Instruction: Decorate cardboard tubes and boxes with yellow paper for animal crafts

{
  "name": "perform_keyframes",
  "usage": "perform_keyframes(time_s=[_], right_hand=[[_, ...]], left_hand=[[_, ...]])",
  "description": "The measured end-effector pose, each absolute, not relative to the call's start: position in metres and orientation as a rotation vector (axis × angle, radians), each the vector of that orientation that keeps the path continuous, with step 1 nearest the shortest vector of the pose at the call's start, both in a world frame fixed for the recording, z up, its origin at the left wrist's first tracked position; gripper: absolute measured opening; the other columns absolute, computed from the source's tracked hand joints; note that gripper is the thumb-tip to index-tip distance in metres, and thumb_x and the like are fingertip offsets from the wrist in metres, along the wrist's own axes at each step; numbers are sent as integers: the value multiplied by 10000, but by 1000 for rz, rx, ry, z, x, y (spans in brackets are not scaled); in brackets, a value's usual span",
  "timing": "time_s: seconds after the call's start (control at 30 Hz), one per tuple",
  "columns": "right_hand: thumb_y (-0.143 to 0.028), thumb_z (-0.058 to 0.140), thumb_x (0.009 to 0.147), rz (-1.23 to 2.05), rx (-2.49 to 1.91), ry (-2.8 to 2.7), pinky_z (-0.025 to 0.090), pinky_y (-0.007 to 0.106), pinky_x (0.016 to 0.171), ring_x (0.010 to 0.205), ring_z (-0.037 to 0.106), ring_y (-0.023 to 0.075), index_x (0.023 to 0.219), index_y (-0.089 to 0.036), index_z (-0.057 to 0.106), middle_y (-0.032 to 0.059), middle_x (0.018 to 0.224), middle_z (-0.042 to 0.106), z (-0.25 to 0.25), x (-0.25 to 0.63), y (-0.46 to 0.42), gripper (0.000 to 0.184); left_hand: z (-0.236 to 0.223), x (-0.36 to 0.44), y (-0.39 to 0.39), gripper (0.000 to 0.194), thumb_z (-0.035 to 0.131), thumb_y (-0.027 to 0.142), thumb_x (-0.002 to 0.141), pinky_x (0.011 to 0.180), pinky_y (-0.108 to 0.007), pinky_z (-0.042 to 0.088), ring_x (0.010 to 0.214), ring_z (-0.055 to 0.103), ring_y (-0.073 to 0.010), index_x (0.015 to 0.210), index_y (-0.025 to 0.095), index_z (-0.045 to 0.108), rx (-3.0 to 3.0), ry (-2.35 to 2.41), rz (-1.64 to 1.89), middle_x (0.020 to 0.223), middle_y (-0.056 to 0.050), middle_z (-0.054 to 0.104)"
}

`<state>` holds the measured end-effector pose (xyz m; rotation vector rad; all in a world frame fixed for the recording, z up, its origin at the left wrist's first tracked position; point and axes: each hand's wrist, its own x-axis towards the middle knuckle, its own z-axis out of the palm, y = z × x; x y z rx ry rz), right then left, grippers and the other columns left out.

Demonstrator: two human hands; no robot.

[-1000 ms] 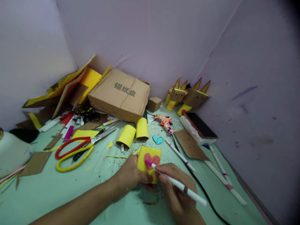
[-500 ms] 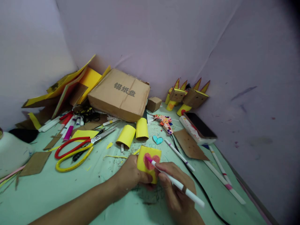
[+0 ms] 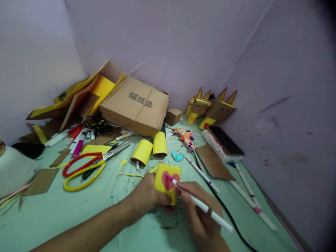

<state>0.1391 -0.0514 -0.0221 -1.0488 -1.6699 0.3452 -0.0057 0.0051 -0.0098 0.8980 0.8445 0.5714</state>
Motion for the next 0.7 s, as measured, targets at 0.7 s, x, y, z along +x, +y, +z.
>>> perform_keyframes(time_s=[0.7], right_hand=[[-105,493,825,317,-1067,-1517,440,275,504,562,588,155,913,-208,659,24,660,630,-17,136,-53,215]], left_hand=[[-9,-7,6,185,660,91,470,495,-245,484,510,585,-148,654,102,666,912,816,580,561,-25,654]])
